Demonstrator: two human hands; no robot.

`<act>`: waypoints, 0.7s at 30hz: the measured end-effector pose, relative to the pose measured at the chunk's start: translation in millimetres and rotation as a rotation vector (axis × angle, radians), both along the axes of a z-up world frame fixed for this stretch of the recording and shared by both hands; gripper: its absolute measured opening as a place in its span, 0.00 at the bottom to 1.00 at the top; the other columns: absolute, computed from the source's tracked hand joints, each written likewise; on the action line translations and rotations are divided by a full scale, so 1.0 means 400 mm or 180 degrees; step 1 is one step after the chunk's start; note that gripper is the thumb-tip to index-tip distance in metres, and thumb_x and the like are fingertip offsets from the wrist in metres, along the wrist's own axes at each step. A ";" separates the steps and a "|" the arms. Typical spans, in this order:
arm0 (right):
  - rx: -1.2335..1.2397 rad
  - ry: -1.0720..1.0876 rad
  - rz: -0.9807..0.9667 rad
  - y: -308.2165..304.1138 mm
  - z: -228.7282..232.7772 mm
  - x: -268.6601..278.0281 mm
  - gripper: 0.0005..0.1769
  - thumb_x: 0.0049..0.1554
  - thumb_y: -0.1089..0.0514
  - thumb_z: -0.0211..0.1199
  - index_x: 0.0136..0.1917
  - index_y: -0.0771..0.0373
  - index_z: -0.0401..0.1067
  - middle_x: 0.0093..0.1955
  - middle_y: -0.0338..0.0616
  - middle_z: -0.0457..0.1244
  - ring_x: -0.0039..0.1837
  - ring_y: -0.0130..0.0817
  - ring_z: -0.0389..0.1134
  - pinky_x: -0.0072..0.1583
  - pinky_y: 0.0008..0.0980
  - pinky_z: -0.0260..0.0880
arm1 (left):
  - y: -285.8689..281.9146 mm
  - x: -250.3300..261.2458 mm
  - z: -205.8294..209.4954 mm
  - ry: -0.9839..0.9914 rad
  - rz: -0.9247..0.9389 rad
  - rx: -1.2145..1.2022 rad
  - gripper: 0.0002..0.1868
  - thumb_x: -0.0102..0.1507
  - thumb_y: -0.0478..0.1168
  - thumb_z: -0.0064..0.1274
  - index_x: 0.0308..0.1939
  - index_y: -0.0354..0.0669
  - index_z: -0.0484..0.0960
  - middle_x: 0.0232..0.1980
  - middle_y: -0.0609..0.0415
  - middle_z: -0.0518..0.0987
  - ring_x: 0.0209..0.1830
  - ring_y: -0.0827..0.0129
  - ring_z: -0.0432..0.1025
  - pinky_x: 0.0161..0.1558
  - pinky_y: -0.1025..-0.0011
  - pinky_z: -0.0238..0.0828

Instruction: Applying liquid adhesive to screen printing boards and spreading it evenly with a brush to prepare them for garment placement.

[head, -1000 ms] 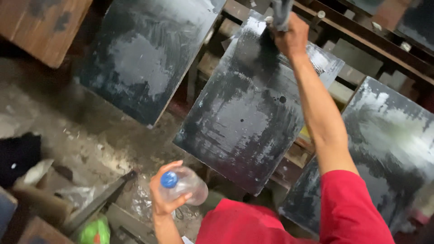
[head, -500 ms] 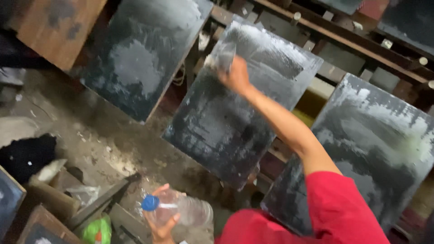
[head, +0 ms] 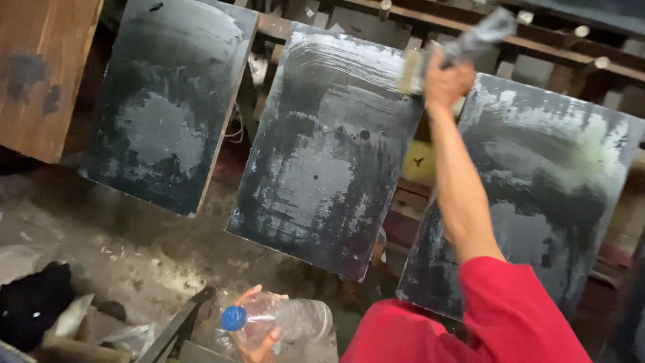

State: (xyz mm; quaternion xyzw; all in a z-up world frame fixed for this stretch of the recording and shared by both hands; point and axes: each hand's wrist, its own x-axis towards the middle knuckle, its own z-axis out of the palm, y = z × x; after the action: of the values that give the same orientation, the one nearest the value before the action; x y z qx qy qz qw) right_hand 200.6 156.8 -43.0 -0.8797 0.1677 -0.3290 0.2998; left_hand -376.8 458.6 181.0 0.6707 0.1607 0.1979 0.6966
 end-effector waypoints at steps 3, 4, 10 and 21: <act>-0.0035 -0.0155 -0.0216 -0.115 0.087 -0.048 0.28 0.55 0.33 0.68 0.45 0.62 0.76 0.42 0.47 0.73 0.45 0.43 0.74 0.48 0.48 0.73 | 0.019 0.015 0.028 -0.0029 -0.0014 -0.0010 0.42 0.50 0.51 0.68 0.62 0.32 0.72 0.40 0.40 0.85 0.39 0.50 0.84 0.43 0.54 0.85; -0.0041 -0.0604 0.0194 -0.081 0.128 -0.064 0.15 0.56 0.45 0.70 0.44 0.58 0.75 0.40 0.42 0.72 0.42 0.37 0.72 0.45 0.42 0.72 | 0.035 0.010 0.039 0.0049 -0.0119 0.0008 0.42 0.48 0.47 0.67 0.63 0.32 0.72 0.40 0.37 0.85 0.40 0.50 0.84 0.45 0.55 0.83; -0.0971 -0.0466 0.1310 0.412 0.073 -0.015 0.18 0.49 0.71 0.53 0.50 0.56 0.71 0.40 0.49 0.63 0.35 0.54 0.67 0.34 0.52 0.64 | 0.075 -0.080 -0.002 -0.0110 -0.0125 -0.0085 0.44 0.50 0.48 0.74 0.64 0.32 0.72 0.44 0.38 0.86 0.45 0.53 0.85 0.47 0.62 0.84; 0.0296 0.0034 0.2285 0.417 -0.013 -0.066 0.11 0.52 0.50 0.63 0.31 0.49 0.65 0.27 0.33 0.57 0.33 0.28 0.53 0.36 0.40 0.51 | 0.077 -0.141 -0.149 -0.0145 0.0295 -0.0087 0.44 0.55 0.36 0.67 0.71 0.51 0.61 0.67 0.26 0.70 0.58 0.44 0.74 0.49 0.54 0.82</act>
State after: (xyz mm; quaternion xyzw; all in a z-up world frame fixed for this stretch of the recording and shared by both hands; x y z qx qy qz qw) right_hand 174.2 323.6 -48.1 -0.8696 -0.1356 -0.1902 0.4351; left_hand -433.1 489.5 121.2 0.6483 0.1784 0.2429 0.6992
